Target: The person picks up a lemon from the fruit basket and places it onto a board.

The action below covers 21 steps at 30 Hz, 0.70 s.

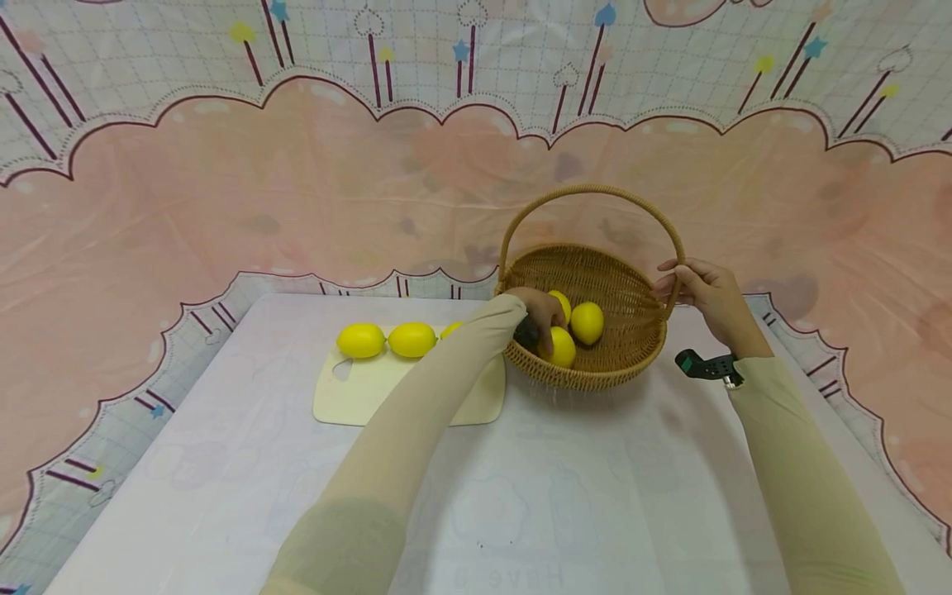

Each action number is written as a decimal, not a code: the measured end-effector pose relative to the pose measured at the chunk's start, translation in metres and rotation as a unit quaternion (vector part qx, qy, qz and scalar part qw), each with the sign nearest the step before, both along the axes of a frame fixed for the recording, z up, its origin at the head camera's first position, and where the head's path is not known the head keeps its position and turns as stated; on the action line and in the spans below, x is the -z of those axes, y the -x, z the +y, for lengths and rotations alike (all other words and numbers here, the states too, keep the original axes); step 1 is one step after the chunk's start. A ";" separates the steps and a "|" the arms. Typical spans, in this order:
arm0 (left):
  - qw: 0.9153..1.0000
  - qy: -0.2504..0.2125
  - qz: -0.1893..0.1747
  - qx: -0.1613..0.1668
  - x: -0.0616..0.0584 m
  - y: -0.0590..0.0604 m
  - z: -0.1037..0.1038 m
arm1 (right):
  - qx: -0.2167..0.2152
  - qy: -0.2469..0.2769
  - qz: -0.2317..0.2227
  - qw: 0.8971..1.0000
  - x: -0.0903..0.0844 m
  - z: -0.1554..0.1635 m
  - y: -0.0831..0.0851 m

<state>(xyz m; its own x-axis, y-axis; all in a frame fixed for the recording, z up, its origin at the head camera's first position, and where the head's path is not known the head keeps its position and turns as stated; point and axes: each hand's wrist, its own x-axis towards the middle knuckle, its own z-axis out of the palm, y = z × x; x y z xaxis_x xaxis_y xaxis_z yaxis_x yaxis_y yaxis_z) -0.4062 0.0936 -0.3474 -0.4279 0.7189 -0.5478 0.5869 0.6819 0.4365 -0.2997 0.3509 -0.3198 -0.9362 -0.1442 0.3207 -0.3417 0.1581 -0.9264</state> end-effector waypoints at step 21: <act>0.996 -0.069 0.026 -0.040 0.001 -0.002 0.002 | 0.020 -0.017 -0.005 1.000 0.000 0.000 0.000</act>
